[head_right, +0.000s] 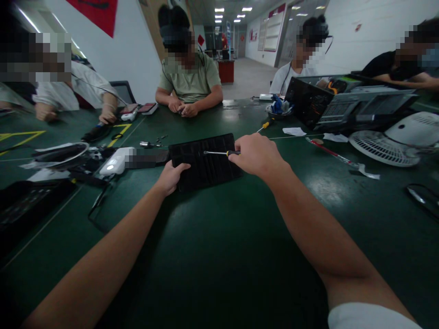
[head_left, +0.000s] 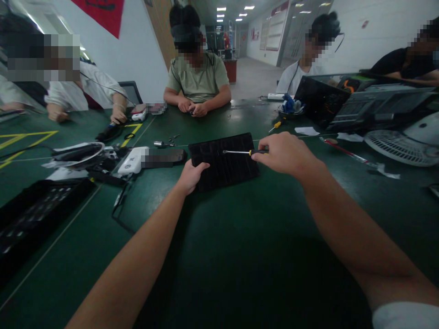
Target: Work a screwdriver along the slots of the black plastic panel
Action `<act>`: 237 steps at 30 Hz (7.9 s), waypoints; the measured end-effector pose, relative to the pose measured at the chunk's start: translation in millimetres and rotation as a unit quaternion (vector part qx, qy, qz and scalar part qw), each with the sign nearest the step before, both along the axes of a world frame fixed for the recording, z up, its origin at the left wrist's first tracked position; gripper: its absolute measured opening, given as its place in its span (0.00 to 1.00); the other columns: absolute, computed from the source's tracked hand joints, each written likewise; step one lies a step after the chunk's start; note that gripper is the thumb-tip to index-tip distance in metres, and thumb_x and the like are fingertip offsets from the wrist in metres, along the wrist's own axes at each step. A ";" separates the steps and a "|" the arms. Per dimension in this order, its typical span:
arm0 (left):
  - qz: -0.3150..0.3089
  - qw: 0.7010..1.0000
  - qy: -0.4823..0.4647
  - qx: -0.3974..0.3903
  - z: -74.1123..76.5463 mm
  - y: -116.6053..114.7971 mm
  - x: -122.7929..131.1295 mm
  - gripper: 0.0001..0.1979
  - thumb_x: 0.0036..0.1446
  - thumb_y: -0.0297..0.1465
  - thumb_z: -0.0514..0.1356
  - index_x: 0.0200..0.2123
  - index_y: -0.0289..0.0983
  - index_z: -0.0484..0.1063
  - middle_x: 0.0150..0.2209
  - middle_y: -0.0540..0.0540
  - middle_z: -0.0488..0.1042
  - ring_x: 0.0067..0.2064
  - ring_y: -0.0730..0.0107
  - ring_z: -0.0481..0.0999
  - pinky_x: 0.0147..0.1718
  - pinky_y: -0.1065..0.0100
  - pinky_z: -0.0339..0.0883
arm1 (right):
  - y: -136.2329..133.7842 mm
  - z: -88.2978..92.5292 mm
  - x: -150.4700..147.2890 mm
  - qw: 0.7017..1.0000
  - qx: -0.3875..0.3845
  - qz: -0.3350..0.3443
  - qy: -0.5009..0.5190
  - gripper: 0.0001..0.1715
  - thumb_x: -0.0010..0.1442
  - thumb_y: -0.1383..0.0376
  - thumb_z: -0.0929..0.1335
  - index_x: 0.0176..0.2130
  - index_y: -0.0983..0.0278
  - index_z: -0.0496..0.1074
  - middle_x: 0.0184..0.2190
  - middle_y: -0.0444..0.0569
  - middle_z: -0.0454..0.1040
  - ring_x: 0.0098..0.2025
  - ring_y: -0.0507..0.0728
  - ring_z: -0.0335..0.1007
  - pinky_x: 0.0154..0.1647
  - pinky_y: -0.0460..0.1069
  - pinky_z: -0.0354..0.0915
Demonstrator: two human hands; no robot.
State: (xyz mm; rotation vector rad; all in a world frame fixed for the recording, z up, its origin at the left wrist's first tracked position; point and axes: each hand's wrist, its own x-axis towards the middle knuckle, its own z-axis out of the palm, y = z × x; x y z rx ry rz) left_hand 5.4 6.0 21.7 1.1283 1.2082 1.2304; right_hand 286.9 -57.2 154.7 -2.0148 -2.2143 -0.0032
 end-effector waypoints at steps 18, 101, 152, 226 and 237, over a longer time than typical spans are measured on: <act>0.008 1.000 0.002 -0.002 -3.8 2.2 -1.4 0.23 0.40 0.36 0.75 0.42 0.37 0.80 0.41 0.44 0.85 0.49 0.47 0.86 0.57 0.45 0.80 | 0.5 -3.3 2.1 1.000 -0.001 0.005 0.013 0.14 0.68 0.57 0.73 0.50 0.58 0.83 0.45 0.57 0.85 0.46 0.68 0.79 0.43 0.57 0.67; 0.007 1.000 -0.001 -0.009 0.1 -1.6 -0.2 0.23 0.41 0.35 0.75 0.43 0.38 0.79 0.41 0.43 0.85 0.50 0.45 0.87 0.57 0.45 0.81 | 5.7 -4.9 6.9 0.999 -0.016 0.023 0.017 0.17 0.71 0.51 0.71 0.47 0.59 0.85 0.43 0.58 0.85 0.46 0.69 0.80 0.41 0.58 0.65; 0.003 1.000 -0.001 -0.005 -1.8 0.4 -1.6 0.22 0.41 0.36 0.75 0.42 0.38 0.81 0.40 0.44 0.86 0.49 0.47 0.87 0.58 0.46 0.80 | 6.0 -2.0 1.9 0.998 -0.066 0.007 -0.001 0.28 0.76 0.47 0.64 0.55 0.60 0.85 0.46 0.63 0.86 0.51 0.73 0.82 0.47 0.61 0.70; 0.038 0.999 0.012 -0.015 -2.5 2.9 -1.3 0.19 0.36 0.37 0.72 0.35 0.40 0.76 0.34 0.48 0.78 0.41 0.56 0.79 0.45 0.57 0.76 | 20.7 12.2 -6.3 0.998 -0.061 0.011 -0.027 0.17 0.68 0.53 0.72 0.51 0.58 0.80 0.47 0.58 0.85 0.49 0.70 0.80 0.41 0.58 0.65; 0.048 0.999 0.002 -0.016 0.1 0.3 -0.2 0.19 0.37 0.35 0.72 0.36 0.39 0.77 0.34 0.48 0.80 0.39 0.57 0.82 0.40 0.61 0.77 | 16.9 12.9 -9.6 0.999 -0.044 0.004 -0.022 0.18 0.68 0.54 0.72 0.52 0.58 0.83 0.49 0.60 0.86 0.51 0.72 0.82 0.44 0.60 0.70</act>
